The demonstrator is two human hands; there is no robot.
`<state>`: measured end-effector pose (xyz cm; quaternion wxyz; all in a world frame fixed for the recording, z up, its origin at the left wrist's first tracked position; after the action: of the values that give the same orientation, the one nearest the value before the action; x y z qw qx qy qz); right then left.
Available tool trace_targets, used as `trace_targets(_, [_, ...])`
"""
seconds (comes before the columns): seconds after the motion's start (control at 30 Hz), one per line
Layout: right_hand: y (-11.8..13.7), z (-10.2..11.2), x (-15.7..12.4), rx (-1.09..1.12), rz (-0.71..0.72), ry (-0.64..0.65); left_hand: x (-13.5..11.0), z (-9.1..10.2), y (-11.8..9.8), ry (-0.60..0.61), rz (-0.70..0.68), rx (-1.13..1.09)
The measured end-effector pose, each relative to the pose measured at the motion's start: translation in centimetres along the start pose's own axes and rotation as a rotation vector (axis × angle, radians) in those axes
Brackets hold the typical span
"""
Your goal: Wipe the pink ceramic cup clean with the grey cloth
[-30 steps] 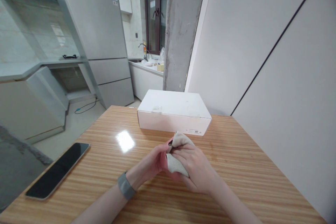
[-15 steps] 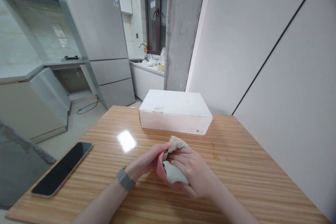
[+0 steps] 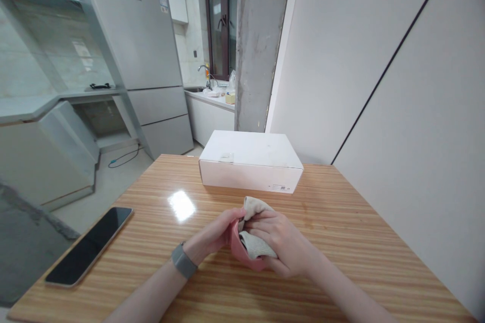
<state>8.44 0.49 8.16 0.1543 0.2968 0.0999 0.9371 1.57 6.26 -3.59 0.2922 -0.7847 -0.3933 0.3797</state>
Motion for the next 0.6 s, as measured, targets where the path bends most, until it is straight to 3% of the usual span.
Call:
trace_targets(0.23, [0.0,-0.2,-0.6,-0.004,-0.001,0.013,0.1,-0.3,0.2,-0.002,-0.015,0.030])
trace_targets(0.6, [-1.4,0.8,-1.1,-0.116,-0.077,0.004,-0.5,-2.0,-0.5,-0.032,-0.186,0.040])
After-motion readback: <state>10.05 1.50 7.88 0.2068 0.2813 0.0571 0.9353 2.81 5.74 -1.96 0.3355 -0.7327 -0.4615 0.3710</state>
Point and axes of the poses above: each hand's wrist, its own x-axis towards the middle knuckle, its own z-axis out of the back of the hand, y = z × x, the point moved 9 cm from there along x, towards the middle knuckle, and after that the axes turned 5 degrees about -y, right-handed, at the moved point
